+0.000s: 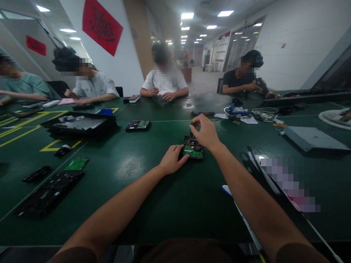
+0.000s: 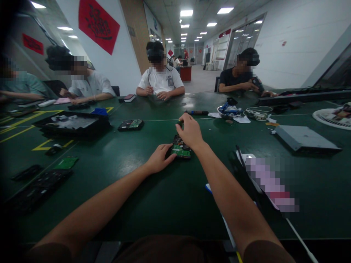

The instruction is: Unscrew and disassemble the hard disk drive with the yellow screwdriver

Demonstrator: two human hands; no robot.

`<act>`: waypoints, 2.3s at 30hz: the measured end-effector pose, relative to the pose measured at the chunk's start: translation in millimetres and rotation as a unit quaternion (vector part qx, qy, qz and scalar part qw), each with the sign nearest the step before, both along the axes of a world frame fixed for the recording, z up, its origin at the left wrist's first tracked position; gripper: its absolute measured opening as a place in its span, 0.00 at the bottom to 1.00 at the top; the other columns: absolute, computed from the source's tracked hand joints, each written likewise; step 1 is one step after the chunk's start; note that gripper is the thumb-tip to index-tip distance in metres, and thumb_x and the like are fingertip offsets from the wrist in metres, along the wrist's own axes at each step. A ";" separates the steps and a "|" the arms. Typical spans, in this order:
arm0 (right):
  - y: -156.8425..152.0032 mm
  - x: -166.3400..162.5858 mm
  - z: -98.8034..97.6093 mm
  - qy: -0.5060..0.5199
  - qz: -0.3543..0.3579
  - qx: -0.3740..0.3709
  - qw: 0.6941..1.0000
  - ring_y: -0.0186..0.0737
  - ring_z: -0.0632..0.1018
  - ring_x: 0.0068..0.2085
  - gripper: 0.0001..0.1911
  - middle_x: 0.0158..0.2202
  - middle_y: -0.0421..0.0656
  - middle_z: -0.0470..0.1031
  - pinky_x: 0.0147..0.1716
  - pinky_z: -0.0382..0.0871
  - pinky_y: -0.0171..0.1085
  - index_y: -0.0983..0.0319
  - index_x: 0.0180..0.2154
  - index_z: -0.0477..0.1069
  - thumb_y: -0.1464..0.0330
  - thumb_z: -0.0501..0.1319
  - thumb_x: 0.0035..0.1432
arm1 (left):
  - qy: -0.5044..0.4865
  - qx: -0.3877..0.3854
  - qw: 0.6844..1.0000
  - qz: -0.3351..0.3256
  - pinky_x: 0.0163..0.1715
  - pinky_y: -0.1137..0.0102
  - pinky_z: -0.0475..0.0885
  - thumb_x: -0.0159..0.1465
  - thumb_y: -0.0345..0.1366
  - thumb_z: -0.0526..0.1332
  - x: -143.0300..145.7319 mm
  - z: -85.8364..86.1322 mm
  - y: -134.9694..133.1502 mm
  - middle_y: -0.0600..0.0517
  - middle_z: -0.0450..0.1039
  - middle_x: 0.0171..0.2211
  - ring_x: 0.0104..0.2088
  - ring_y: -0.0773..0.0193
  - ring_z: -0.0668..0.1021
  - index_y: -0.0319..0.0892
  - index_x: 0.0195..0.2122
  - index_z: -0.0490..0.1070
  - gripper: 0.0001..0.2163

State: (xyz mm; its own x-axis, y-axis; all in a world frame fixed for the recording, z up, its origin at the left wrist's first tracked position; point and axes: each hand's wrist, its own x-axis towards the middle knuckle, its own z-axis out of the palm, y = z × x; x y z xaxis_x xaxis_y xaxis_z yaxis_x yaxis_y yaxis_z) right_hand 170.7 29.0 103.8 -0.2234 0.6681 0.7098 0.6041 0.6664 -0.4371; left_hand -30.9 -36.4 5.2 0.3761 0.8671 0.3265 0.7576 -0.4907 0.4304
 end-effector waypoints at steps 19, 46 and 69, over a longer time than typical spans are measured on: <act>-4.6 -1.9 4.5 -0.016 0.022 0.009 1.000 0.48 0.77 0.43 0.06 0.42 0.48 0.77 0.47 0.72 0.47 0.58 0.43 0.69 0.67 0.60 0.63 | -0.001 0.001 1.000 -0.001 0.64 0.52 0.67 0.71 0.53 0.57 -0.6 -2.3 2.1 0.39 0.71 0.60 0.63 0.47 0.70 0.39 0.67 0.63 0.29; -2.2 -0.7 2.5 0.000 0.003 -0.011 1.000 0.49 0.77 0.42 0.09 0.42 0.48 0.76 0.45 0.73 0.48 0.58 0.42 0.67 0.66 0.63 0.61 | 0.001 0.003 1.000 -0.003 0.65 0.53 0.66 0.72 0.53 0.56 -1.1 -2.3 1.5 0.39 0.71 0.60 0.63 0.47 0.70 0.38 0.67 0.63 0.30; -1.1 -0.6 2.3 0.004 0.006 -0.012 1.000 0.50 0.77 0.43 0.08 0.41 0.48 0.77 0.45 0.73 0.49 0.57 0.42 0.67 0.66 0.63 0.61 | -0.003 0.005 1.000 0.002 0.65 0.53 0.67 0.71 0.53 0.57 0.4 -2.2 1.8 0.39 0.72 0.59 0.63 0.47 0.71 0.39 0.66 0.64 0.29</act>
